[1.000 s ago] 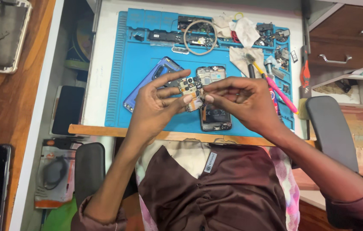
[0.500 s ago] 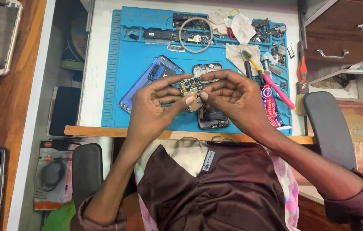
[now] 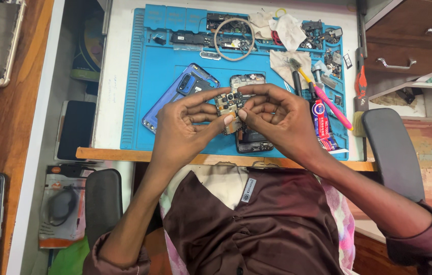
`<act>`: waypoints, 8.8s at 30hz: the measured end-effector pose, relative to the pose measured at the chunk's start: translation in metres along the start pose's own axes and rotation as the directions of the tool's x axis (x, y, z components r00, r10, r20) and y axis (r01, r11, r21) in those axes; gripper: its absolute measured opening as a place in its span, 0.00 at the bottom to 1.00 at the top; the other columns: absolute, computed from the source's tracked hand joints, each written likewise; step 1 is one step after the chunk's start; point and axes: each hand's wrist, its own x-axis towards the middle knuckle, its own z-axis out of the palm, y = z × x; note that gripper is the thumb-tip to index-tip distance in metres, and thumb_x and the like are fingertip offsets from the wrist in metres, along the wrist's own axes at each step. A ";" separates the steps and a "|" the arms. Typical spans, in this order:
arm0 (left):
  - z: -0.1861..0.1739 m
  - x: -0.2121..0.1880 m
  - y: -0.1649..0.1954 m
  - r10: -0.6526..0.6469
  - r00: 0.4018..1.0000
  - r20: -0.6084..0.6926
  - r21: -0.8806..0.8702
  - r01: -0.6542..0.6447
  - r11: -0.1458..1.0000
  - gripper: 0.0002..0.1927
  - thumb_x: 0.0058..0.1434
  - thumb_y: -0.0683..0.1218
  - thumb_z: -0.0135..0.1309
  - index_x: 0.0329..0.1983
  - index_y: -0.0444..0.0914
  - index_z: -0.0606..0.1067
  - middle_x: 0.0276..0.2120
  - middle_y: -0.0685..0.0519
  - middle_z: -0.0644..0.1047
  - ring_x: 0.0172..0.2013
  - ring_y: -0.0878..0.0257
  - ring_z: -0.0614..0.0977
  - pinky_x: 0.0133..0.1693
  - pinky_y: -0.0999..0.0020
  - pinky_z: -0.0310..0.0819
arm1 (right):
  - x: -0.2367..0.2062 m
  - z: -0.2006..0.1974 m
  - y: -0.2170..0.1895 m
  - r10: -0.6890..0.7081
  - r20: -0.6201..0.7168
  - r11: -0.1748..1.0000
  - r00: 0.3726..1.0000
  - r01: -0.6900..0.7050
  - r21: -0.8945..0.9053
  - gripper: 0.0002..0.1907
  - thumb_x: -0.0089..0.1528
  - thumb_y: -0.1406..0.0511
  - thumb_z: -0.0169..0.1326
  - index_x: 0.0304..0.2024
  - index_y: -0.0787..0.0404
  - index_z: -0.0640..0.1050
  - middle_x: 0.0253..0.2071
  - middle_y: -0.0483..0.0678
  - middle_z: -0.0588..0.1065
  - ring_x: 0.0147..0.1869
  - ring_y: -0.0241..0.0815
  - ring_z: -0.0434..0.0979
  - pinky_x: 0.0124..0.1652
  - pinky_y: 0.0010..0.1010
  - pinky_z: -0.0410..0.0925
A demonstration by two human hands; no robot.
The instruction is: The person cleans a smartphone motherboard with a cloth, then installs a camera module and other components into the phone's chassis. They connect ribbon cables and reassemble the device on a blue work mat.
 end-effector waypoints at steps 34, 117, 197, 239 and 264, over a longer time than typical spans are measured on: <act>0.001 -0.007 0.008 0.231 0.973 0.022 0.124 -0.232 0.965 0.21 0.64 0.37 0.62 0.60 0.37 0.77 0.48 0.47 0.84 0.46 0.64 0.88 0.45 0.70 0.85 | -0.016 0.008 -0.006 -0.513 -0.061 0.766 0.856 0.424 -0.484 0.25 0.63 0.75 0.66 0.61 0.74 0.73 0.46 0.56 0.82 0.50 0.39 0.85 0.46 0.24 0.79; 0.012 0.007 -0.037 -0.162 0.979 -0.122 -0.450 0.091 0.888 0.15 0.64 0.36 0.59 0.52 0.32 0.71 0.49 0.48 0.74 0.47 0.61 0.83 0.48 0.63 0.86 | 0.003 -0.011 0.008 -0.114 -0.014 0.543 0.993 0.050 -0.838 0.60 0.55 0.46 0.69 0.71 0.77 0.53 0.59 0.75 0.61 0.53 0.74 0.72 0.47 0.50 0.71; 0.035 0.032 -0.028 0.027 0.990 0.141 0.086 -0.039 0.996 0.47 0.63 0.46 0.65 0.79 0.48 0.52 0.46 0.48 0.86 0.47 0.65 0.87 0.48 0.67 0.83 | 0.042 -0.085 -0.019 -0.326 0.161 0.779 0.932 0.361 -0.512 0.08 0.67 0.67 0.62 0.48 0.59 0.85 0.42 0.48 0.82 0.45 0.34 0.81 0.46 0.26 0.72; 0.034 0.030 -0.025 0.051 0.986 0.156 0.008 -0.053 0.999 0.43 0.64 0.44 0.63 0.79 0.44 0.55 0.48 0.49 0.84 0.49 0.68 0.84 0.51 0.70 0.80 | 0.039 -0.076 -0.016 -0.232 0.108 0.891 0.967 0.256 -0.374 0.16 0.65 0.65 0.63 0.55 0.61 0.81 0.52 0.46 0.79 0.53 0.32 0.80 0.49 0.25 0.77; 0.038 0.027 -0.024 0.009 0.997 0.082 0.150 -0.021 0.988 0.27 0.76 0.48 0.46 0.77 0.45 0.60 0.32 0.57 0.81 0.29 0.77 0.71 0.31 0.78 0.65 | 0.027 -0.052 0.014 -0.015 0.068 1.000 0.998 0.015 0.004 0.19 0.66 0.66 0.59 0.56 0.65 0.70 0.44 0.47 0.82 0.47 0.29 0.80 0.46 0.21 0.73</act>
